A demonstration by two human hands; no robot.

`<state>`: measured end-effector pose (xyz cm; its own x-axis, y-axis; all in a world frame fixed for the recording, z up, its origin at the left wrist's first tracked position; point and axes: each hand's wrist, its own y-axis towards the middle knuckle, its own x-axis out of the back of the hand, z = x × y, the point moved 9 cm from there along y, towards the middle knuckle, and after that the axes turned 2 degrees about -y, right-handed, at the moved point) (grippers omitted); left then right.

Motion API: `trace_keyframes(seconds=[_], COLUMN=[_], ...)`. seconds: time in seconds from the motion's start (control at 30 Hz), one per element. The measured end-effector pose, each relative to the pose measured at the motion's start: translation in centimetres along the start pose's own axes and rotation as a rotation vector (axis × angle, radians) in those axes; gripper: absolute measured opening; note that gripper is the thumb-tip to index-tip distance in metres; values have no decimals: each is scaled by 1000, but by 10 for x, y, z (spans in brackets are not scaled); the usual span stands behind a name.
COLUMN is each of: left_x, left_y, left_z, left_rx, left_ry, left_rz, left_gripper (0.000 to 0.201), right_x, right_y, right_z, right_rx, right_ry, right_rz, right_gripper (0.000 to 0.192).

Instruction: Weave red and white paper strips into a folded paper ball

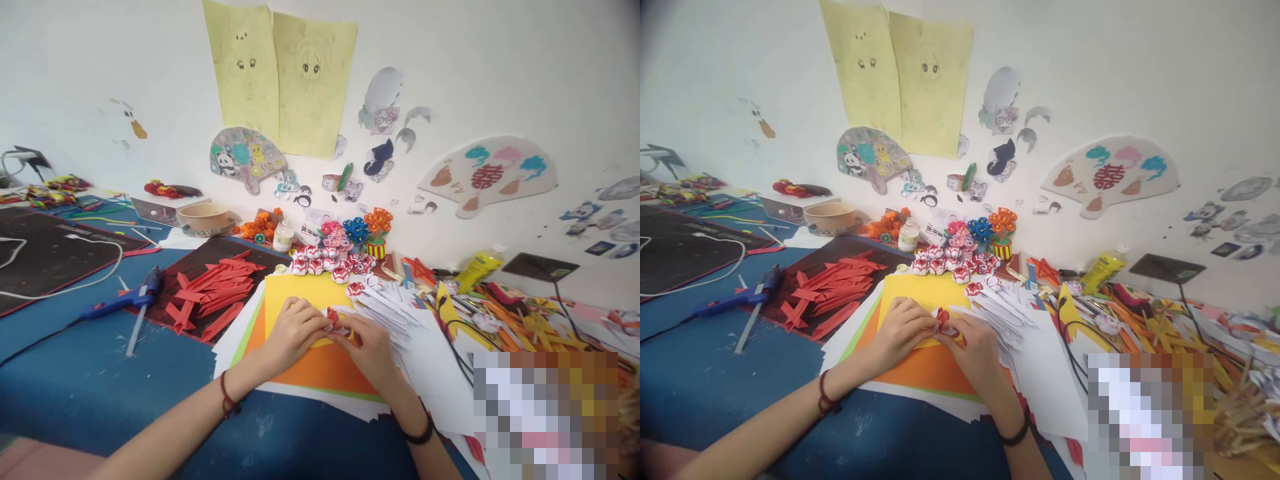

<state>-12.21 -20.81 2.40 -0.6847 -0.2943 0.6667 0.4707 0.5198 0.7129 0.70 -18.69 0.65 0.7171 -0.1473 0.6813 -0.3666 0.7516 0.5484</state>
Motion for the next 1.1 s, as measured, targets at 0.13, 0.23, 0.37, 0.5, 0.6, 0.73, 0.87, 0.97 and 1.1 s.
trace_keyframes(seconds=[0.13,0.23,0.37,0.5,0.6,0.73,0.87,0.97,1.1], left_x=[-5,-5,-5,-6,-10,-11,-10,-12,-8], left_y=[-5,-6,-6,-8,-10,-11,-13,-15,-15], left_z=[1,1,2,7,11,13,9,7,5], left_rx=[-39,-41,-60,-78,-90,-100,-147,-173,-157], left_ry=[-67,-62,-21,-30,-70,-109,-61,27,86], left_rz=[55,89,122,125,131,129,114,118,41], left_gripper=[17,19,21,21,22,23,28,29,23], right_x=[-6,-7,-6,-6,-7,-7,-5,-5,-7], right_y=[0,-1,-3,-4,-3,-3,-4,-5,-5], right_z=[0,2,3,3,5,8,11,15,21], right_rx=[11,34,63,85,117,147,175,218,278], right_ry=[17,13,24,36,45,15,-64,-136,-280], right_rz=[37,36,11,15,27,33,25,7,-41], right_gripper=[20,18,16,11,11,15,19,20,19])
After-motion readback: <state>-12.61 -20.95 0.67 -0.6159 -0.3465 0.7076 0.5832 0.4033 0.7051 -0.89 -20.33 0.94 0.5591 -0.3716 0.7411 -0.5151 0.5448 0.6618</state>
